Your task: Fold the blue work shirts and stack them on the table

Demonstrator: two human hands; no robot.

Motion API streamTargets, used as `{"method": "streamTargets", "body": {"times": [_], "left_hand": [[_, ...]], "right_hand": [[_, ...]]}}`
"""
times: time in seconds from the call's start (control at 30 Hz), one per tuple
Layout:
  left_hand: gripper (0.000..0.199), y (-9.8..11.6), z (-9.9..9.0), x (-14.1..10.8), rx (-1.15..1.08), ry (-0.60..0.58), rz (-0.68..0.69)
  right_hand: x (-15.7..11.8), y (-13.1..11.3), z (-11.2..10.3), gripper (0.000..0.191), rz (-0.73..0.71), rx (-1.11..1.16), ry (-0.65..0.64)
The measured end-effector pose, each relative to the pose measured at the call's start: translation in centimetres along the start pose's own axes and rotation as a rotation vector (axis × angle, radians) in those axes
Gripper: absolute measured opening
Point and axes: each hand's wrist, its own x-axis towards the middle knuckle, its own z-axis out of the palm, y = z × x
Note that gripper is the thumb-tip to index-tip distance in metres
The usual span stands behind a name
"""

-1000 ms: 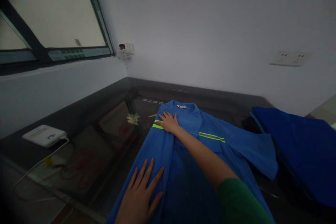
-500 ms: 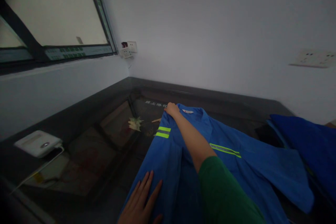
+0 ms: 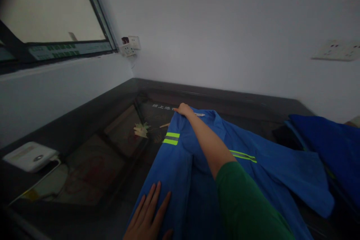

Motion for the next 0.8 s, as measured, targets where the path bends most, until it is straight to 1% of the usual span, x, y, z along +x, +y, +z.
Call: {"method": "streamTargets", "body": {"times": [0.07, 0.17, 0.27, 0.33, 0.4, 0.5, 0.6, 0.7, 0.8], "left_hand": [[0.079, 0.0, -0.1, -0.1, -0.002, -0.022, -0.002], [0.080, 0.2, -0.1, -0.4, 0.000, -0.039, -0.012], [0.080, 0.3, 0.0, -0.8, -0.015, -0.051, -0.034], [0.080, 0.4, 0.1, -0.9, -0.041, -0.053, -0.052], [0.080, 0.3, -0.1, -0.8, -0.058, -0.060, -0.058], [0.076, 0.3, -0.8, -0.4, -0.073, -0.072, -0.048], [0.073, 0.6, -1.7, 0.4, -0.128, -0.074, -0.034], [0.071, 1.4, -2.4, 1.3, -0.213, -0.100, 0.011], [0.072, 2.2, -2.8, 2.1, -0.254, -0.143, 0.059]], "right_hand": [[-0.3, -0.5, 0.3, 0.030, 0.001, -0.033, 0.024], [-1.4, -1.2, 1.5, 0.030, -0.009, -0.078, 0.097], [-2.9, -1.4, 2.6, 0.034, -0.060, -0.129, 0.190], [-3.6, -1.4, 2.9, 0.033, -0.109, -0.155, 0.241], [-4.0, -1.5, 2.7, 0.032, -0.152, -0.168, 0.271], [-4.7, -1.7, 1.7, 0.032, -0.190, -0.166, 0.311], [-6.5, -1.8, 0.9, 0.032, -0.276, -0.135, 0.367], [-9.2, -1.4, 1.5, 0.034, -0.400, -0.113, 0.336], [-11.7, -0.7, 3.2, 0.042, -0.445, -0.116, 0.254]]}}
